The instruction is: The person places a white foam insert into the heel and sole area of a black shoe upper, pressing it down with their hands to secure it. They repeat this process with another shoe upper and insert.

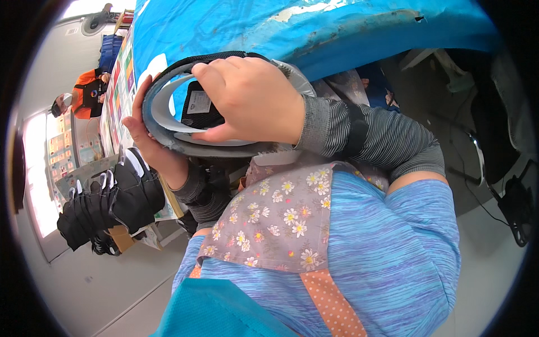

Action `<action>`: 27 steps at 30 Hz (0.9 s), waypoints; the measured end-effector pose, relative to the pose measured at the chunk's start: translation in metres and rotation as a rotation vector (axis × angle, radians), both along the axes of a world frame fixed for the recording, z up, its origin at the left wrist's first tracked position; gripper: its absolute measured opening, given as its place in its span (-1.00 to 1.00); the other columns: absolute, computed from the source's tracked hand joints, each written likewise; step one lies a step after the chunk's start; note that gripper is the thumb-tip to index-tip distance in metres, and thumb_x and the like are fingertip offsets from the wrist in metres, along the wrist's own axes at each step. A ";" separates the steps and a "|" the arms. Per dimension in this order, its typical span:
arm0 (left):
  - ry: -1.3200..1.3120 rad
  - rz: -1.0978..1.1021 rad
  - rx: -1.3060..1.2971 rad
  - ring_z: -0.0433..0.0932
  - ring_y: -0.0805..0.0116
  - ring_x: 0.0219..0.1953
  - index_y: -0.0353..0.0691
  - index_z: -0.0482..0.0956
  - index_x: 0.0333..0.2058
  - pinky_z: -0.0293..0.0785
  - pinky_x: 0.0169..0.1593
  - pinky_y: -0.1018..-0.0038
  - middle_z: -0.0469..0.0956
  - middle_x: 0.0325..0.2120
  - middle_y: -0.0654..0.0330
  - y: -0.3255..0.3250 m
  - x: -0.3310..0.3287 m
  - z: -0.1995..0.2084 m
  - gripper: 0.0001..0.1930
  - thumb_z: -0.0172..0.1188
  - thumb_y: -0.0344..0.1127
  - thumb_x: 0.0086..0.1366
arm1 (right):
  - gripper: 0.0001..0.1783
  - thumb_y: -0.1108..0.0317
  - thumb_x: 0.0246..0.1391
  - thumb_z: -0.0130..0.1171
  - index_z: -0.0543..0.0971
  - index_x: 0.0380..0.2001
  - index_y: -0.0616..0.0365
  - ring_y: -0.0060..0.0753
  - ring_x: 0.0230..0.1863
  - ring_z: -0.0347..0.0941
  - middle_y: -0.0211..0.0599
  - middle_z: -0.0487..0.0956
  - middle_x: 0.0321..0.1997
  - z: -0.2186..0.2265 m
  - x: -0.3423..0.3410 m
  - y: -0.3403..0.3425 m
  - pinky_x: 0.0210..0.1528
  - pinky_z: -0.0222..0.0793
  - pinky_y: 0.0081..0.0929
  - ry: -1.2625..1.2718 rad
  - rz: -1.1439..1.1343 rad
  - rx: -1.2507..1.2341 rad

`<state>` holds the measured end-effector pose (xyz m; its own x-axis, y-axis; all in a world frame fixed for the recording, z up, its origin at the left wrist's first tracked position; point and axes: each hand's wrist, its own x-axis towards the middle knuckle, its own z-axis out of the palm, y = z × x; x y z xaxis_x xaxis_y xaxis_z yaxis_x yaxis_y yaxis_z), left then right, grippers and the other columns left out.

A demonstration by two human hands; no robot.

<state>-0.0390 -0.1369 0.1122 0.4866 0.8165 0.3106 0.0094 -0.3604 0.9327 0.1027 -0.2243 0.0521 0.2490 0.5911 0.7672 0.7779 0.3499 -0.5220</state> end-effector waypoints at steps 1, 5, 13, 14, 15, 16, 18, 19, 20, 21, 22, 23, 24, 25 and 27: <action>-0.008 0.019 -0.002 0.38 0.13 0.20 -0.40 0.37 0.18 0.20 0.33 0.21 0.42 0.15 -0.03 -0.001 0.001 0.000 -0.27 -0.41 0.21 0.51 | -0.09 -0.14 -0.25 0.44 0.42 -0.01 0.41 -0.05 -0.16 0.55 -0.04 0.59 -0.19 0.000 0.000 0.001 -0.10 0.48 -0.27 -0.010 -0.005 0.008; -0.003 0.040 -0.016 0.43 0.13 0.16 -0.42 0.38 0.17 0.31 0.27 0.21 0.45 0.12 -0.05 0.001 0.003 0.002 -0.38 -0.37 0.02 0.52 | -0.08 -0.17 -0.24 0.43 0.43 -0.02 0.41 -0.08 -0.18 0.56 -0.05 0.59 -0.21 -0.003 0.000 0.004 -0.14 0.49 -0.28 -0.007 -0.019 0.021; 0.092 0.104 0.076 0.51 0.12 0.07 -0.46 0.41 0.13 0.41 0.19 0.28 0.51 0.04 -0.10 0.000 0.006 0.007 -0.44 -0.33 -0.11 0.47 | -0.20 -0.31 -0.26 0.38 0.40 -0.27 0.21 -0.16 -0.32 0.53 -0.21 0.51 -0.37 -0.003 -0.001 0.005 -0.25 0.48 -0.30 0.000 -0.086 0.004; 0.117 0.110 0.107 0.51 0.12 0.07 -0.46 0.41 0.13 0.41 0.19 0.29 0.51 0.03 -0.10 0.001 0.006 0.007 -0.44 -0.33 -0.11 0.47 | -0.20 -0.31 -0.26 0.38 0.40 -0.27 0.21 -0.16 -0.32 0.53 -0.21 0.51 -0.37 -0.003 0.000 0.005 -0.25 0.48 -0.30 0.003 -0.086 0.004; 0.120 0.110 0.107 0.51 0.12 0.07 -0.46 0.41 0.13 0.41 0.19 0.29 0.51 0.03 -0.10 0.000 0.007 0.008 -0.44 -0.33 -0.11 0.47 | -0.19 -0.33 -0.26 0.38 0.39 -0.28 0.21 -0.17 -0.32 0.53 -0.22 0.50 -0.38 -0.003 0.000 0.006 -0.26 0.47 -0.31 0.008 -0.087 -0.009; 0.103 0.107 0.085 0.52 0.12 0.06 -0.46 0.42 0.13 0.42 0.18 0.29 0.51 0.03 -0.10 -0.001 0.009 0.009 -0.45 -0.32 -0.12 0.47 | -0.18 -0.34 -0.27 0.37 0.38 -0.29 0.20 -0.17 -0.32 0.53 -0.22 0.50 -0.38 -0.003 0.000 0.006 -0.28 0.47 -0.31 0.014 -0.088 -0.021; 0.082 0.103 0.062 0.52 0.13 0.05 -0.46 0.42 0.12 0.43 0.18 0.30 0.52 0.02 -0.10 -0.002 0.010 0.009 -0.45 -0.32 -0.12 0.47 | -0.18 -0.35 -0.28 0.38 0.38 -0.30 0.20 -0.18 -0.33 0.53 -0.22 0.49 -0.39 -0.003 -0.001 0.007 -0.28 0.47 -0.32 0.021 -0.095 -0.020; 0.092 0.105 0.059 0.52 0.14 0.04 -0.46 0.43 0.12 0.43 0.17 0.31 0.52 0.01 -0.10 -0.003 0.010 0.010 -0.46 -0.31 -0.13 0.47 | -0.18 -0.35 -0.28 0.38 0.37 -0.31 0.20 -0.18 -0.33 0.53 -0.23 0.49 -0.39 -0.003 -0.002 0.007 -0.29 0.47 -0.33 0.028 -0.101 -0.019; 0.102 0.108 0.055 0.53 0.15 0.04 -0.46 0.43 0.12 0.43 0.16 0.31 0.52 0.00 -0.10 -0.004 0.009 0.010 -0.47 -0.31 -0.14 0.48 | -0.18 -0.35 -0.28 0.38 0.37 -0.31 0.20 -0.18 -0.33 0.53 -0.23 0.49 -0.39 -0.002 -0.002 0.007 -0.29 0.47 -0.33 0.029 -0.101 -0.019; 0.103 0.108 0.055 0.53 0.15 0.04 -0.46 0.43 0.12 0.43 0.16 0.31 0.52 0.00 -0.10 -0.005 0.009 0.011 -0.47 -0.31 -0.14 0.48 | -0.18 -0.35 -0.29 0.38 0.37 -0.31 0.20 -0.18 -0.34 0.53 -0.22 0.49 -0.39 -0.001 -0.002 0.008 -0.29 0.47 -0.33 0.037 -0.097 -0.019; 0.118 0.123 0.068 0.53 0.16 0.03 -0.46 0.43 0.12 0.44 0.15 0.32 0.52 -0.01 -0.10 -0.006 0.009 0.010 -0.47 -0.31 -0.14 0.48 | -0.18 -0.34 -0.29 0.39 0.37 -0.32 0.20 -0.18 -0.35 0.53 -0.22 0.49 -0.39 -0.001 -0.002 0.008 -0.30 0.47 -0.34 0.045 -0.094 -0.018; 0.133 0.137 0.081 0.53 0.16 0.02 -0.46 0.43 0.11 0.44 0.14 0.33 0.52 -0.02 -0.10 -0.007 0.009 0.011 -0.47 -0.32 -0.15 0.48 | -0.18 -0.34 -0.29 0.39 0.37 -0.32 0.20 -0.18 -0.35 0.53 -0.22 0.49 -0.39 0.000 -0.002 0.008 -0.30 0.47 -0.34 0.046 -0.094 -0.018; 0.133 0.137 0.082 0.53 0.16 0.02 -0.46 0.43 0.11 0.44 0.14 0.33 0.52 -0.02 -0.10 -0.007 0.008 0.011 -0.47 -0.32 -0.15 0.48 | -0.19 -0.27 -0.34 0.46 0.39 -0.28 0.20 -0.11 -0.36 0.53 -0.19 0.51 -0.39 0.000 -0.003 0.008 -0.31 0.47 -0.30 0.067 -0.072 -0.003; 0.160 0.137 0.092 0.53 0.16 0.01 -0.47 0.44 0.11 0.43 0.14 0.33 0.53 -0.03 -0.10 -0.008 0.007 0.012 -0.47 -0.33 -0.16 0.49 | -0.19 -0.20 -0.39 0.53 0.42 -0.25 0.20 -0.05 -0.38 0.53 -0.16 0.52 -0.39 0.000 -0.003 0.008 -0.32 0.47 -0.26 0.088 -0.051 0.013; 0.187 0.135 0.101 0.53 0.17 0.01 -0.47 0.44 0.11 0.43 0.14 0.34 0.53 -0.04 -0.09 -0.007 0.005 0.013 -0.47 -0.34 -0.16 0.49 | -0.19 -0.20 -0.39 0.53 0.42 -0.25 0.19 -0.05 -0.38 0.53 -0.16 0.52 -0.39 0.000 -0.003 0.007 -0.32 0.47 -0.25 0.093 -0.052 0.010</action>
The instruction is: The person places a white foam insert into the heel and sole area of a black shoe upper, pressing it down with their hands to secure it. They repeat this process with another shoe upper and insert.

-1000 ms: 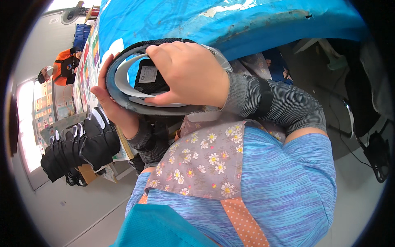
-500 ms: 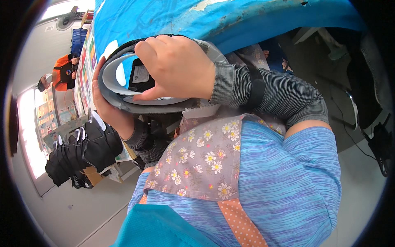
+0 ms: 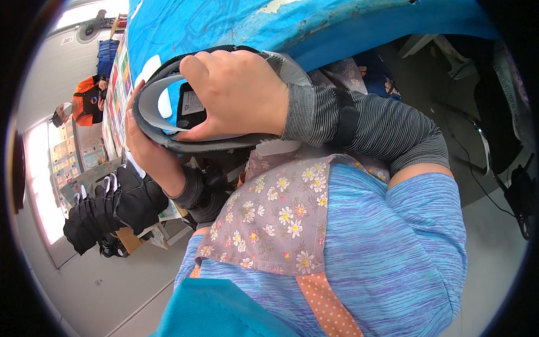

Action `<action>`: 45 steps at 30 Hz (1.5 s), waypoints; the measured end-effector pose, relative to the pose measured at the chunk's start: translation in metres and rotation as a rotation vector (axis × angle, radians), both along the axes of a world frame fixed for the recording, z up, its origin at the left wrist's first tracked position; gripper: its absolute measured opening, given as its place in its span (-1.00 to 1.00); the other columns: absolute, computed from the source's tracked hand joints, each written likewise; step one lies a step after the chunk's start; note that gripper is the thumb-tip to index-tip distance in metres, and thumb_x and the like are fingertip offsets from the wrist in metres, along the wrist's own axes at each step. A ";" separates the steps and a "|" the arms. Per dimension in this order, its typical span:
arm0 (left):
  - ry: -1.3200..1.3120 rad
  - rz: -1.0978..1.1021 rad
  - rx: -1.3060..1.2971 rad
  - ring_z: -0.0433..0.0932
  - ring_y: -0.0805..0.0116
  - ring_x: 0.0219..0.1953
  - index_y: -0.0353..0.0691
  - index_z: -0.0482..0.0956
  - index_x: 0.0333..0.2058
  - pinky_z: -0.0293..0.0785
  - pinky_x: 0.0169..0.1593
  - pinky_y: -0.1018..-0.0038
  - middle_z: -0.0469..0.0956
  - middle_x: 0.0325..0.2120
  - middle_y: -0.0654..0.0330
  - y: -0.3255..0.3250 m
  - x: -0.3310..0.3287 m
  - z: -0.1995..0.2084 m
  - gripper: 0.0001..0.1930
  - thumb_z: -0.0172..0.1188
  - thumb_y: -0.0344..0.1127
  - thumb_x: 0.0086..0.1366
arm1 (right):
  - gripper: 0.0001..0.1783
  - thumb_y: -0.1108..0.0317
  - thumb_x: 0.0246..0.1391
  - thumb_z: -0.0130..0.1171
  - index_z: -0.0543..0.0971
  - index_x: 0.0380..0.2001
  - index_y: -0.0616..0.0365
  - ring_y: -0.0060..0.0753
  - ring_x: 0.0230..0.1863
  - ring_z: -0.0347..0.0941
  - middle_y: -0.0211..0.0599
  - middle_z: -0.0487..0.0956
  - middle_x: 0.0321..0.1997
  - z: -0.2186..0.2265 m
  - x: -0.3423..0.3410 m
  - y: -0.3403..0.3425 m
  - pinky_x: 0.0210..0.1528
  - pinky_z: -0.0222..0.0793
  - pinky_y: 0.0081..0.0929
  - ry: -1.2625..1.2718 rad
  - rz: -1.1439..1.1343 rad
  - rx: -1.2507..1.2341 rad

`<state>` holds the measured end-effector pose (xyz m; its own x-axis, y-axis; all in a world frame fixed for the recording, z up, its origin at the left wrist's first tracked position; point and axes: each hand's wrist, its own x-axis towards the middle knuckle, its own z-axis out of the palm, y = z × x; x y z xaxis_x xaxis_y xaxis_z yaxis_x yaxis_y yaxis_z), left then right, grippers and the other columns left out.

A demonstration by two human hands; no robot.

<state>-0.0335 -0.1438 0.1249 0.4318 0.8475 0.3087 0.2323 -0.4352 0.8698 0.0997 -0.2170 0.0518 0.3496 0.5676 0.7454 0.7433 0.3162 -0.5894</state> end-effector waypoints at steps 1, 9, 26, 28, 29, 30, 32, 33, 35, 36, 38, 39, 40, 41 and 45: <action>0.034 -0.004 0.039 0.53 0.16 0.00 -0.48 0.44 0.11 0.42 0.14 0.35 0.54 -0.04 -0.09 0.001 -0.001 0.000 -0.47 -0.35 -0.16 0.50 | -0.19 -0.20 -0.40 0.53 0.42 -0.26 0.19 -0.05 -0.38 0.53 -0.15 0.52 -0.39 0.000 0.000 0.000 -0.32 0.47 -0.25 0.005 0.000 -0.002; 0.050 -0.014 0.037 0.53 0.18 0.00 -0.49 0.44 0.11 0.41 0.13 0.36 0.54 -0.04 -0.08 -0.002 -0.002 0.002 -0.47 -0.35 -0.18 0.50 | -0.19 -0.25 -0.34 0.47 0.41 -0.26 0.21 -0.10 -0.35 0.54 -0.16 0.51 -0.38 -0.001 -0.002 0.000 -0.30 0.48 -0.28 -0.004 0.006 -0.017; 0.017 0.015 0.233 0.53 0.35 -0.03 -0.42 0.55 -0.06 0.43 0.07 0.43 0.55 -0.06 0.05 0.008 -0.020 0.005 -0.61 -0.06 -0.16 0.48 | -0.20 -0.28 -0.29 0.42 0.39 -0.29 0.22 -0.16 -0.33 0.55 -0.20 0.52 -0.37 0.000 -0.004 0.004 -0.30 0.47 -0.33 -0.034 0.046 -0.004; 0.198 0.027 0.255 0.54 0.37 -0.06 -0.41 0.55 -0.05 0.45 0.04 0.45 0.57 -0.09 0.06 0.004 -0.024 0.016 -0.64 0.03 -0.19 0.44 | -0.21 -0.27 -0.28 0.42 0.39 -0.29 0.22 -0.16 -0.33 0.56 -0.20 0.53 -0.38 -0.002 -0.004 0.005 -0.28 0.48 -0.33 -0.051 0.045 0.009; 0.380 0.046 0.278 0.56 0.38 -0.08 -0.41 0.56 -0.04 0.48 0.01 0.48 0.59 -0.11 0.07 0.002 -0.024 0.022 -0.66 0.12 -0.22 0.41 | -0.21 -0.27 -0.28 0.42 0.39 -0.29 0.22 -0.16 -0.33 0.56 -0.20 0.53 -0.38 -0.002 -0.005 0.005 -0.28 0.48 -0.33 -0.052 0.048 0.011; 0.380 0.049 0.279 0.56 0.38 -0.08 -0.41 0.56 -0.04 0.48 0.01 0.48 0.59 -0.11 0.07 -0.001 -0.022 0.026 -0.66 0.12 -0.22 0.41 | -0.22 -0.26 -0.27 0.42 0.39 -0.30 0.22 -0.16 -0.33 0.56 -0.20 0.53 -0.39 -0.001 -0.005 0.005 -0.28 0.47 -0.34 -0.067 0.054 0.003; 0.431 0.061 0.355 0.61 0.29 -0.21 -0.34 0.60 -0.08 0.52 -0.06 0.34 0.64 -0.26 0.10 -0.006 -0.015 0.031 -0.70 0.28 -0.34 0.23 | -0.23 -0.25 -0.27 0.42 0.39 -0.31 0.22 -0.16 -0.33 0.56 -0.21 0.54 -0.40 -0.001 -0.006 0.006 -0.27 0.47 -0.34 -0.082 0.061 -0.003; 0.432 0.062 0.357 0.61 0.29 -0.21 -0.34 0.60 -0.08 0.52 -0.06 0.34 0.64 -0.26 0.10 -0.007 -0.015 0.033 -0.70 0.28 -0.34 0.23 | -0.24 -0.25 -0.26 0.42 0.39 -0.31 0.22 -0.17 -0.33 0.56 -0.21 0.54 -0.40 -0.001 -0.007 0.007 -0.27 0.47 -0.35 -0.085 0.054 0.006; 0.513 0.027 0.288 0.61 0.28 -0.26 -0.31 0.59 -0.09 0.52 -0.13 0.38 0.63 -0.30 0.06 -0.008 -0.016 0.039 -0.70 0.26 -0.32 0.22 | -0.25 -0.24 -0.26 0.42 0.39 -0.32 0.22 -0.18 -0.32 0.56 -0.21 0.54 -0.41 -0.001 -0.008 0.007 -0.26 0.47 -0.36 -0.089 0.048 0.018; 0.513 0.028 0.290 0.61 0.28 -0.26 -0.31 0.59 -0.09 0.52 -0.13 0.38 0.63 -0.30 0.06 -0.009 -0.014 0.042 -0.70 0.26 -0.32 0.22 | -0.26 -0.23 -0.25 0.42 0.39 -0.33 0.22 -0.18 -0.32 0.56 -0.21 0.54 -0.41 -0.001 -0.008 0.007 -0.25 0.47 -0.36 -0.100 0.060 0.005; 0.657 0.059 0.336 0.60 0.28 -0.27 -0.30 0.58 -0.11 0.49 -0.16 0.40 0.62 -0.32 0.04 -0.012 -0.010 0.048 -0.72 0.24 -0.33 0.21 | -0.27 -0.22 -0.25 0.42 0.39 -0.33 0.21 -0.18 -0.31 0.57 -0.21 0.54 -0.41 0.000 -0.009 0.007 -0.25 0.46 -0.37 -0.112 0.074 -0.004; 0.657 0.063 0.339 0.60 0.28 -0.27 -0.30 0.58 -0.11 0.49 -0.16 0.40 0.62 -0.32 0.04 -0.012 -0.011 0.048 -0.72 0.24 -0.33 0.21 | -0.27 -0.22 -0.25 0.42 0.39 -0.33 0.22 -0.18 -0.32 0.57 -0.21 0.54 -0.41 0.000 -0.009 0.006 -0.24 0.46 -0.37 -0.118 0.076 -0.011; 0.671 0.067 0.333 0.60 0.27 -0.28 -0.30 0.58 -0.12 0.48 -0.17 0.41 0.61 -0.33 0.04 -0.012 -0.011 0.048 -0.72 0.23 -0.34 0.21 | -0.28 -0.21 -0.24 0.42 0.39 -0.33 0.22 -0.18 -0.32 0.57 -0.21 0.55 -0.41 0.000 -0.009 0.006 -0.24 0.46 -0.37 -0.125 0.076 -0.019; 0.684 0.068 0.328 0.59 0.26 -0.29 -0.30 0.57 -0.12 0.47 -0.19 0.41 0.60 -0.34 0.03 -0.011 -0.011 0.048 -0.73 0.22 -0.35 0.20 | -0.28 -0.21 -0.24 0.42 0.39 -0.33 0.22 -0.18 -0.32 0.57 -0.21 0.55 -0.41 0.000 -0.010 0.006 -0.24 0.46 -0.37 -0.124 0.075 -0.016; 0.692 0.051 0.300 0.54 0.47 -0.29 -0.33 0.52 -0.03 0.44 -0.19 0.55 0.60 -0.23 0.16 -0.009 -0.017 0.045 -0.71 0.19 -0.35 0.31 | -0.28 -0.20 -0.25 0.43 0.39 -0.34 0.22 -0.18 -0.33 0.57 -0.21 0.55 -0.42 0.001 -0.011 0.005 -0.24 0.46 -0.37 -0.102 0.078 -0.013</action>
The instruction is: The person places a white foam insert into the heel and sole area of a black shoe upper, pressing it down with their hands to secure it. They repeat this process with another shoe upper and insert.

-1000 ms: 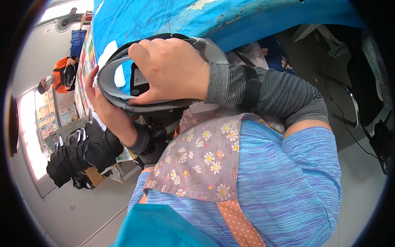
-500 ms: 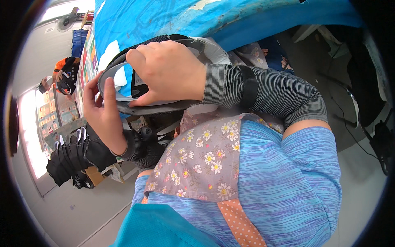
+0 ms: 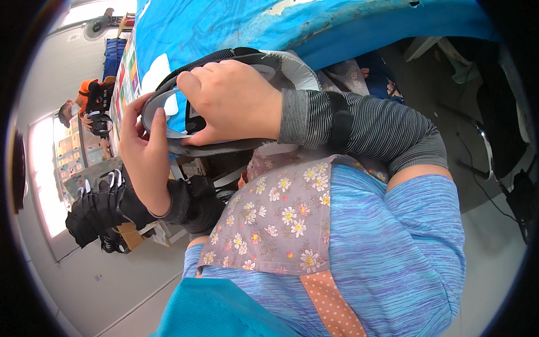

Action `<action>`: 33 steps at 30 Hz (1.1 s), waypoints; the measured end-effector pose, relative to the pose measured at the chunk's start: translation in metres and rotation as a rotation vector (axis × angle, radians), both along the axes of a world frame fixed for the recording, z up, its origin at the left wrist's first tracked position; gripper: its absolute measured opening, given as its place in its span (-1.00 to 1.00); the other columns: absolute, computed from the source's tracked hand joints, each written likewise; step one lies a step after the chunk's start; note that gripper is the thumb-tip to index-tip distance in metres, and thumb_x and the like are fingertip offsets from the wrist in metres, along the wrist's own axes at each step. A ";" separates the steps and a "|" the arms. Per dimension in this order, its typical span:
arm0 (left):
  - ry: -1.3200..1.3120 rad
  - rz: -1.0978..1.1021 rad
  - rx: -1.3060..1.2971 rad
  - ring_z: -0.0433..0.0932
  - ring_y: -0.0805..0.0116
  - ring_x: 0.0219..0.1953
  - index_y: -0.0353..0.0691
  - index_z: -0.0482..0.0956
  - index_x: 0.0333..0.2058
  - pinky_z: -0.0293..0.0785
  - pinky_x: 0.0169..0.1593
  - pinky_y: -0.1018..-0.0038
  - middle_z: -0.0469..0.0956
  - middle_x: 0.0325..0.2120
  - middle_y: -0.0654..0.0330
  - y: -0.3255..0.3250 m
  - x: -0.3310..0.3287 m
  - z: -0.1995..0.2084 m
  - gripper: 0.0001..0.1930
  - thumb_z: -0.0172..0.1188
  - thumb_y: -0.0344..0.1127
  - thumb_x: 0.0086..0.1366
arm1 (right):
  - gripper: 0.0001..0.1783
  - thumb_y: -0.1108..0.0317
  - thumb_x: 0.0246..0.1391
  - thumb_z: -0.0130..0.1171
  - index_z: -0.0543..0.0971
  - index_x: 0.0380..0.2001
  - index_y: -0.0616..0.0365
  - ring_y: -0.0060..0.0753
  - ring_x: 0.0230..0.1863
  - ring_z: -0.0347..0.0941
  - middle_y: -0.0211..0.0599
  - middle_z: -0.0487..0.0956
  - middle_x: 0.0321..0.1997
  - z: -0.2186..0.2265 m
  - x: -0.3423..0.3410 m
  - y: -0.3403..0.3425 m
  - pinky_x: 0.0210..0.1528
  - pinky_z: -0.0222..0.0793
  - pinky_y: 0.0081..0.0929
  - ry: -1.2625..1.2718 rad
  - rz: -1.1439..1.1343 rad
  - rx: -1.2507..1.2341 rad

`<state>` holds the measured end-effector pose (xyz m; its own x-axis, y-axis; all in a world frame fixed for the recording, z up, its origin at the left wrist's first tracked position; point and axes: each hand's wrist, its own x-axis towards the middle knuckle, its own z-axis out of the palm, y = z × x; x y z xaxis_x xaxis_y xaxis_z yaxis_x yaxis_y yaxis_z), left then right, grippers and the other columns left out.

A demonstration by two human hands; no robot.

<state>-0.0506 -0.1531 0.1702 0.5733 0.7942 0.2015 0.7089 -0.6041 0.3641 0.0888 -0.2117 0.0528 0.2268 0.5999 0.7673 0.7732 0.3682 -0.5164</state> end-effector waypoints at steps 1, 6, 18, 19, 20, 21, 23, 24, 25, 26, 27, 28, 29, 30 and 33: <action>-0.016 -0.011 -0.011 0.54 0.46 -0.27 -0.32 0.51 -0.02 0.45 -0.17 0.55 0.59 -0.20 0.15 0.000 -0.002 -0.002 -0.70 0.19 -0.36 0.30 | -0.28 -0.19 -0.25 0.43 0.39 -0.34 0.22 -0.18 -0.33 0.57 -0.21 0.55 -0.43 0.001 0.000 0.000 -0.24 0.46 -0.37 0.013 0.010 -0.005; -0.078 -0.010 -0.059 0.54 0.44 -0.24 -0.31 0.51 0.00 0.45 -0.14 0.54 0.57 -0.14 0.13 -0.002 -0.002 -0.007 -0.69 0.19 -0.38 0.29 | -0.29 -0.19 -0.26 0.43 0.40 -0.35 0.22 -0.18 -0.34 0.57 -0.21 0.55 -0.44 0.000 0.000 -0.001 -0.24 0.46 -0.37 0.009 0.029 -0.035; 0.054 -0.042 0.065 0.48 0.30 -0.51 -0.29 0.58 -0.21 0.41 -0.33 0.41 0.58 -0.48 0.04 0.011 -0.001 0.004 -0.80 0.18 -0.33 0.24 | -0.27 -0.20 -0.27 0.45 0.40 -0.32 0.22 -0.19 -0.32 0.56 -0.21 0.55 -0.42 -0.001 -0.001 0.004 -0.23 0.44 -0.37 -0.016 0.023 -0.006; 0.067 -0.064 0.081 0.45 0.27 -0.54 -0.29 0.58 -0.23 0.40 -0.36 0.40 0.57 -0.49 0.01 0.013 0.000 0.006 -0.82 0.19 -0.33 0.25 | -0.26 -0.20 -0.27 0.45 0.40 -0.30 0.23 -0.19 -0.32 0.55 -0.21 0.54 -0.41 0.000 -0.002 0.004 -0.22 0.43 -0.37 -0.017 0.023 -0.010; 0.080 -0.088 0.097 0.43 0.24 -0.57 -0.30 0.57 -0.25 0.39 -0.39 0.39 0.56 -0.50 -0.01 0.014 0.003 0.008 -0.83 0.19 -0.33 0.26 | -0.26 -0.20 -0.27 0.45 0.40 -0.30 0.23 -0.19 -0.32 0.55 -0.21 0.54 -0.41 -0.001 -0.001 0.005 -0.22 0.43 -0.37 -0.018 0.024 -0.010; 0.080 -0.087 0.097 0.43 0.24 -0.57 -0.30 0.57 -0.25 0.39 -0.39 0.39 0.56 -0.50 -0.01 0.014 0.005 0.009 -0.83 0.19 -0.33 0.26 | -0.22 -0.20 -0.28 0.45 0.38 -0.27 0.24 -0.19 -0.31 0.55 -0.20 0.54 -0.41 -0.002 -0.001 0.006 -0.22 0.43 -0.37 0.002 0.020 0.012; 0.080 -0.095 0.098 0.39 0.17 -0.60 -0.31 0.55 -0.28 0.37 -0.42 0.36 0.53 -0.52 -0.04 0.013 0.009 0.011 -0.84 0.19 -0.33 0.27 | -0.19 -0.21 -0.28 0.46 0.35 -0.24 0.25 -0.19 -0.31 0.55 -0.19 0.53 -0.41 -0.003 -0.002 0.006 -0.22 0.43 -0.37 0.022 0.015 0.034; 0.080 -0.097 0.098 0.39 0.17 -0.60 -0.31 0.55 -0.28 0.37 -0.42 0.36 0.53 -0.52 -0.04 0.013 0.009 0.012 -0.84 0.19 -0.33 0.27 | -0.14 -0.15 -0.33 0.52 0.32 -0.17 0.23 -0.07 -0.26 0.53 -0.15 0.54 -0.33 -0.003 -0.004 0.005 -0.17 0.43 -0.29 0.074 0.055 0.010; 0.112 -0.084 0.115 0.38 0.14 -0.60 -0.31 0.54 -0.30 0.37 -0.42 0.34 0.53 -0.52 -0.06 0.014 0.009 0.013 -0.84 0.19 -0.33 0.28 | -0.08 -0.09 -0.38 0.58 0.28 -0.10 0.21 0.04 -0.21 0.52 -0.10 0.55 -0.25 -0.003 -0.004 0.003 -0.12 0.43 -0.20 0.127 0.095 -0.015; 0.145 -0.069 0.131 0.37 0.11 -0.60 -0.32 0.53 -0.31 0.36 -0.43 0.33 0.52 -0.53 -0.07 0.014 0.009 0.013 -0.84 0.19 -0.32 0.28 | -0.08 -0.09 -0.38 0.58 0.28 -0.10 0.21 0.04 -0.21 0.52 -0.10 0.55 -0.25 -0.003 -0.004 0.003 -0.12 0.43 -0.20 0.128 0.094 -0.015; 0.146 -0.069 0.131 0.37 0.11 -0.60 -0.32 0.53 -0.31 0.36 -0.43 0.33 0.52 -0.53 -0.07 0.014 0.010 0.014 -0.84 0.19 -0.32 0.28 | -0.09 -0.10 -0.38 0.58 0.27 -0.13 0.19 0.04 -0.23 0.52 -0.11 0.55 -0.27 -0.003 -0.004 0.002 -0.15 0.43 -0.20 0.134 0.103 -0.023; 0.170 -0.049 0.136 0.36 0.08 -0.60 -0.32 0.51 -0.33 0.36 -0.43 0.33 0.52 -0.53 -0.07 0.013 0.011 0.015 -0.84 0.19 -0.32 0.28 | -0.10 -0.11 -0.38 0.58 0.26 -0.15 0.18 0.03 -0.26 0.52 -0.13 0.54 -0.30 -0.003 -0.004 0.001 -0.18 0.42 -0.19 0.139 0.111 -0.030; 0.194 -0.029 0.141 0.36 0.06 -0.59 -0.32 0.50 -0.35 0.36 -0.43 0.34 0.52 -0.54 -0.06 0.012 0.011 0.015 -0.84 0.19 -0.32 0.28 | -0.10 -0.11 -0.38 0.58 0.26 -0.15 0.18 0.03 -0.26 0.52 -0.13 0.54 -0.30 -0.003 -0.004 0.000 -0.18 0.42 -0.19 0.141 0.111 -0.030; 0.196 -0.030 0.141 0.36 0.06 -0.59 -0.32 0.50 -0.35 0.36 -0.43 0.34 0.52 -0.54 -0.06 0.012 0.011 0.015 -0.84 0.19 -0.32 0.28 | -0.12 -0.10 -0.38 0.58 0.27 -0.17 0.17 0.03 -0.28 0.51 -0.13 0.53 -0.32 -0.003 -0.004 -0.001 -0.19 0.42 -0.19 0.137 0.105 -0.033; 0.225 -0.017 0.139 0.41 -0.06 -0.57 -0.32 0.48 -0.35 0.39 -0.41 0.26 0.52 -0.53 -0.09 0.012 0.011 0.014 -0.84 0.16 -0.34 0.30 | -0.15 -0.08 -0.38 0.58 0.28 -0.20 0.18 0.01 -0.30 0.51 -0.14 0.52 -0.36 -0.002 -0.004 -0.002 -0.21 0.41 -0.20 0.131 0.105 -0.042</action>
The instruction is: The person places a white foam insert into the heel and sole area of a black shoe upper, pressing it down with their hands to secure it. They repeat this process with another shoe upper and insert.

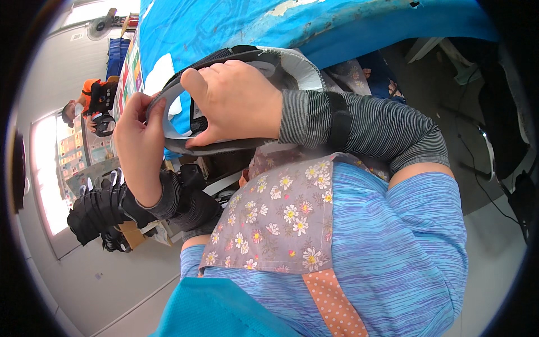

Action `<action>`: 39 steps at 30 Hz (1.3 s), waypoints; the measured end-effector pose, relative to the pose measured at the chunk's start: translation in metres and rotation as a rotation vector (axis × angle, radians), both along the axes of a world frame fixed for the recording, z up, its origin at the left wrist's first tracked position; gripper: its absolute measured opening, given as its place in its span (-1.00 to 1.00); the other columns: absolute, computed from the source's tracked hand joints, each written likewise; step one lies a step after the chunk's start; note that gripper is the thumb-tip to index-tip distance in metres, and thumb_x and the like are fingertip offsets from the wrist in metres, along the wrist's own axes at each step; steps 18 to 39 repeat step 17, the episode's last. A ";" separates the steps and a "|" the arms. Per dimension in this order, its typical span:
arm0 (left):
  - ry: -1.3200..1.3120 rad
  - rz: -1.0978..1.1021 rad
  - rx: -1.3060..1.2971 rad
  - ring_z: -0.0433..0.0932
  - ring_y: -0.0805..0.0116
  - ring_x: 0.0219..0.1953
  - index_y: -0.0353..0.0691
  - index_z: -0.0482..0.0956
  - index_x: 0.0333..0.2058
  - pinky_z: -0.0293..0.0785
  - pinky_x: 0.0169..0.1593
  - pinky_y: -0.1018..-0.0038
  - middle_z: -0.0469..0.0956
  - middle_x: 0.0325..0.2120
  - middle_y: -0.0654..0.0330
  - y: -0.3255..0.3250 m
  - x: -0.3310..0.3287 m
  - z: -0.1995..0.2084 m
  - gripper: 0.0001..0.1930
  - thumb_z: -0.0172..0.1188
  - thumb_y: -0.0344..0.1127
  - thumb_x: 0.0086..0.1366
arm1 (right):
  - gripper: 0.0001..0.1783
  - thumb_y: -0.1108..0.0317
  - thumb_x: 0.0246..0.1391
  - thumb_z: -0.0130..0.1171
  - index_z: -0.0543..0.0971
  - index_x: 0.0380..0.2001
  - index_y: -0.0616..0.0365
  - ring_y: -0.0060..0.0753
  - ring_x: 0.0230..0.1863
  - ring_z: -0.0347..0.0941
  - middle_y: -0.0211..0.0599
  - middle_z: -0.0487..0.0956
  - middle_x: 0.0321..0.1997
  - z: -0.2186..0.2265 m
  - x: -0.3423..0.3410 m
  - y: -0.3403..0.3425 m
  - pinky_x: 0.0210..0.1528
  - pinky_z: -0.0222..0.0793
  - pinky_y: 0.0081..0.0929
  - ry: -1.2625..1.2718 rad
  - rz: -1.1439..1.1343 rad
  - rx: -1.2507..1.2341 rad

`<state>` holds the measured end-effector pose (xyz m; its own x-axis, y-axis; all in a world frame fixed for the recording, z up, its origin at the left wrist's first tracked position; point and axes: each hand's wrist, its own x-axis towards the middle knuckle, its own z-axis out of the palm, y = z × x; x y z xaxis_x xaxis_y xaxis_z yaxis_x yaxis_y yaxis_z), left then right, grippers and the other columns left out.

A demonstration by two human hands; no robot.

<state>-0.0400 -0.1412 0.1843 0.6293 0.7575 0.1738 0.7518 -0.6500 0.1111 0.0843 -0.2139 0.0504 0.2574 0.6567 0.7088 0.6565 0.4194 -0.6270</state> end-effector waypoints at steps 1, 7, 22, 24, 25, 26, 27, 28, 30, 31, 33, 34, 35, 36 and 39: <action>0.013 -0.030 0.018 0.46 -0.13 -0.51 -0.30 0.47 -0.33 0.41 -0.37 0.20 0.53 -0.50 -0.10 -0.002 0.000 0.000 -0.86 0.16 -0.34 0.30 | -0.16 -0.06 -0.39 0.58 0.30 -0.21 0.18 -0.01 -0.30 0.51 -0.14 0.51 -0.37 0.000 0.000 0.000 -0.21 0.41 -0.21 -0.002 0.008 -0.008; 0.131 -0.134 0.107 0.53 -0.23 -0.30 -0.20 0.42 -0.27 0.44 -0.27 0.03 0.55 -0.35 -0.09 -0.010 0.009 -0.009 -0.90 0.10 -0.33 0.32 | -0.19 -0.19 -0.32 0.48 0.32 -0.26 0.20 -0.17 -0.34 0.56 -0.23 0.53 -0.45 -0.001 -0.001 0.001 -0.25 0.41 -0.36 -0.088 -0.043 0.041; 0.133 -0.048 0.123 0.50 -0.29 -0.31 -0.26 0.38 -0.32 0.38 -0.29 0.01 0.54 -0.40 -0.16 -0.005 0.007 -0.015 -0.88 0.04 -0.34 0.34 | -0.20 -0.19 -0.31 0.48 0.33 -0.24 0.19 -0.17 -0.32 0.58 -0.22 0.55 -0.43 -0.003 -0.001 -0.001 -0.23 0.42 -0.37 -0.106 -0.039 0.012; 0.133 -0.048 0.123 0.50 -0.29 -0.31 -0.26 0.38 -0.32 0.38 -0.29 0.01 0.54 -0.40 -0.16 -0.005 0.007 -0.015 -0.88 0.04 -0.34 0.34 | -0.20 -0.19 -0.31 0.48 0.33 -0.24 0.19 -0.17 -0.32 0.58 -0.22 0.55 -0.43 -0.003 -0.001 -0.001 -0.23 0.42 -0.37 -0.106 -0.039 0.012; 0.133 -0.048 0.123 0.50 -0.29 -0.31 -0.26 0.38 -0.32 0.38 -0.29 0.01 0.54 -0.40 -0.16 -0.005 0.007 -0.015 -0.88 0.04 -0.34 0.34 | -0.20 -0.19 -0.31 0.48 0.33 -0.24 0.19 -0.17 -0.32 0.58 -0.22 0.55 -0.43 -0.003 -0.001 -0.001 -0.23 0.42 -0.37 -0.106 -0.039 0.012; 0.133 -0.048 0.123 0.50 -0.29 -0.31 -0.26 0.38 -0.32 0.38 -0.29 0.01 0.54 -0.40 -0.16 -0.005 0.007 -0.015 -0.88 0.04 -0.34 0.34 | -0.20 -0.19 -0.31 0.48 0.33 -0.24 0.19 -0.17 -0.32 0.58 -0.22 0.55 -0.43 -0.003 -0.001 -0.001 -0.23 0.42 -0.37 -0.106 -0.039 0.012; 0.133 -0.048 0.123 0.50 -0.29 -0.31 -0.26 0.38 -0.32 0.38 -0.29 0.01 0.54 -0.40 -0.16 -0.005 0.007 -0.015 -0.88 0.04 -0.34 0.34 | -0.20 -0.19 -0.31 0.48 0.33 -0.24 0.19 -0.17 -0.32 0.58 -0.22 0.55 -0.43 -0.003 -0.001 -0.001 -0.23 0.42 -0.37 -0.106 -0.039 0.012; 0.133 -0.048 0.123 0.50 -0.29 -0.31 -0.26 0.38 -0.32 0.38 -0.29 0.01 0.54 -0.40 -0.16 -0.005 0.007 -0.015 -0.88 0.04 -0.34 0.34 | -0.20 -0.19 -0.31 0.48 0.33 -0.24 0.19 -0.17 -0.32 0.58 -0.22 0.55 -0.43 -0.003 -0.001 -0.001 -0.23 0.42 -0.37 -0.106 -0.039 0.012; 0.133 -0.048 0.123 0.50 -0.29 -0.31 -0.26 0.38 -0.32 0.38 -0.29 0.01 0.54 -0.40 -0.16 -0.005 0.007 -0.015 -0.88 0.04 -0.34 0.34 | -0.20 -0.19 -0.31 0.48 0.33 -0.24 0.19 -0.17 -0.32 0.58 -0.22 0.55 -0.43 -0.003 -0.001 -0.001 -0.23 0.42 -0.37 -0.106 -0.039 0.012; 0.133 -0.048 0.123 0.50 -0.29 -0.31 -0.26 0.38 -0.32 0.38 -0.29 0.01 0.54 -0.40 -0.16 -0.005 0.007 -0.015 -0.88 0.04 -0.34 0.34 | -0.20 -0.19 -0.31 0.48 0.33 -0.24 0.19 -0.17 -0.32 0.58 -0.22 0.55 -0.43 -0.003 -0.001 -0.001 -0.23 0.42 -0.37 -0.106 -0.039 0.012; 0.133 -0.048 0.123 0.50 -0.29 -0.31 -0.26 0.38 -0.32 0.38 -0.29 0.01 0.54 -0.40 -0.16 -0.005 0.007 -0.015 -0.88 0.04 -0.34 0.34 | -0.20 -0.19 -0.31 0.48 0.33 -0.24 0.19 -0.17 -0.32 0.58 -0.22 0.55 -0.43 -0.003 -0.001 -0.001 -0.23 0.42 -0.37 -0.106 -0.039 0.012; 0.133 -0.048 0.123 0.50 -0.29 -0.31 -0.26 0.38 -0.32 0.38 -0.29 0.01 0.54 -0.40 -0.16 -0.005 0.007 -0.015 -0.88 0.04 -0.34 0.34 | -0.20 -0.19 -0.31 0.48 0.33 -0.24 0.19 -0.17 -0.32 0.58 -0.22 0.55 -0.43 -0.003 -0.001 -0.001 -0.23 0.42 -0.37 -0.106 -0.039 0.012; 0.133 -0.048 0.123 0.50 -0.29 -0.31 -0.26 0.38 -0.32 0.38 -0.29 0.01 0.54 -0.40 -0.16 -0.005 0.007 -0.015 -0.88 0.04 -0.34 0.34 | -0.20 -0.19 -0.31 0.48 0.33 -0.24 0.19 -0.17 -0.32 0.58 -0.22 0.55 -0.43 -0.003 -0.001 -0.001 -0.23 0.42 -0.37 -0.106 -0.039 0.012; 0.133 -0.048 0.123 0.50 -0.29 -0.31 -0.26 0.38 -0.32 0.38 -0.29 0.01 0.54 -0.40 -0.16 -0.005 0.007 -0.015 -0.88 0.04 -0.34 0.34 | -0.20 -0.19 -0.31 0.48 0.33 -0.24 0.19 -0.17 -0.32 0.58 -0.22 0.55 -0.43 -0.003 -0.001 -0.001 -0.23 0.42 -0.37 -0.106 -0.039 0.012; 0.133 -0.048 0.123 0.50 -0.29 -0.31 -0.26 0.38 -0.32 0.38 -0.29 0.01 0.54 -0.40 -0.16 -0.005 0.007 -0.015 -0.88 0.04 -0.34 0.34 | -0.20 -0.19 -0.31 0.48 0.33 -0.24 0.19 -0.17 -0.32 0.58 -0.22 0.55 -0.43 -0.003 -0.001 -0.001 -0.23 0.42 -0.37 -0.106 -0.039 0.012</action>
